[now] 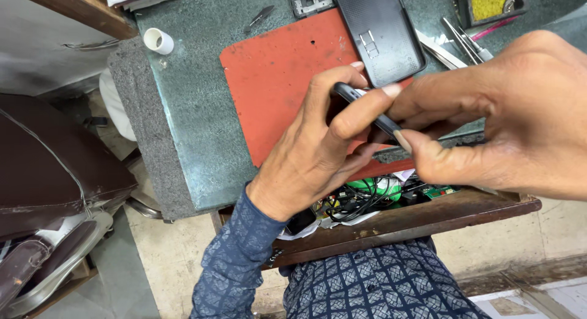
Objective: The person reassembles a disassembled smartphone by connecting internal ribbon cables, placing the camera module, and securing it with screws. They then attach the back cover and inspect the assembled device.
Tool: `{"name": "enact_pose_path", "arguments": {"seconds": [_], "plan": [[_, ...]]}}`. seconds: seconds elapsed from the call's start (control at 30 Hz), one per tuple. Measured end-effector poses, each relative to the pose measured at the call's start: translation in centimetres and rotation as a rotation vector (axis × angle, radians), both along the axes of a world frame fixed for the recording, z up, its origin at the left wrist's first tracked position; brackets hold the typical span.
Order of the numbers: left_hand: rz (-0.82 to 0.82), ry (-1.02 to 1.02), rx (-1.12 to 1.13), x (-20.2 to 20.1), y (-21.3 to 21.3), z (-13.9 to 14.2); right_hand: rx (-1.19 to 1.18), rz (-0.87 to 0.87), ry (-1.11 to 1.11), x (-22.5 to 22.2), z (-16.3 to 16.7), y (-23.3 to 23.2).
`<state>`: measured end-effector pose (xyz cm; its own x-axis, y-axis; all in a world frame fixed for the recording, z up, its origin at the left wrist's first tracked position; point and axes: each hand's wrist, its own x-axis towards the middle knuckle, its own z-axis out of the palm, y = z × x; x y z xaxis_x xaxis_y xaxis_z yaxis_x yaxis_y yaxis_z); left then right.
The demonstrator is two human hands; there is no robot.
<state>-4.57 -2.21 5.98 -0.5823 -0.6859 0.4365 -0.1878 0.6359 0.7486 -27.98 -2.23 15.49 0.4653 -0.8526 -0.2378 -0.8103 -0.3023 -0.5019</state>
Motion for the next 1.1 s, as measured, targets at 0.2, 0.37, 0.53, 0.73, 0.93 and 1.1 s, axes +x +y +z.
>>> {"name": "enact_pose_path", "arguments": {"seconds": [0.2,0.37,0.53,0.73,0.93,1.1], "plan": [[0.028,0.097,0.017,-0.2,0.1,-0.5,0.132,-0.049,0.063,0.1,0.2,-1.9],[0.056,0.058,-0.023,-0.2,0.1,-1.0,0.086,0.096,0.010,0.9,0.6,-3.7],[0.067,0.004,-0.035,-0.2,0.2,-0.9,0.032,0.079,0.171,2.9,1.9,-4.7],[0.083,0.014,-0.013,-0.3,0.2,-1.4,0.168,-0.102,0.190,3.8,2.0,-4.9],[0.211,0.413,0.360,0.2,0.7,-2.2,-0.214,0.000,-0.378,1.7,-3.4,-2.9],[0.302,0.709,0.562,0.8,0.0,-3.2,-0.464,0.171,-0.419,1.7,-9.0,-0.7]]}}
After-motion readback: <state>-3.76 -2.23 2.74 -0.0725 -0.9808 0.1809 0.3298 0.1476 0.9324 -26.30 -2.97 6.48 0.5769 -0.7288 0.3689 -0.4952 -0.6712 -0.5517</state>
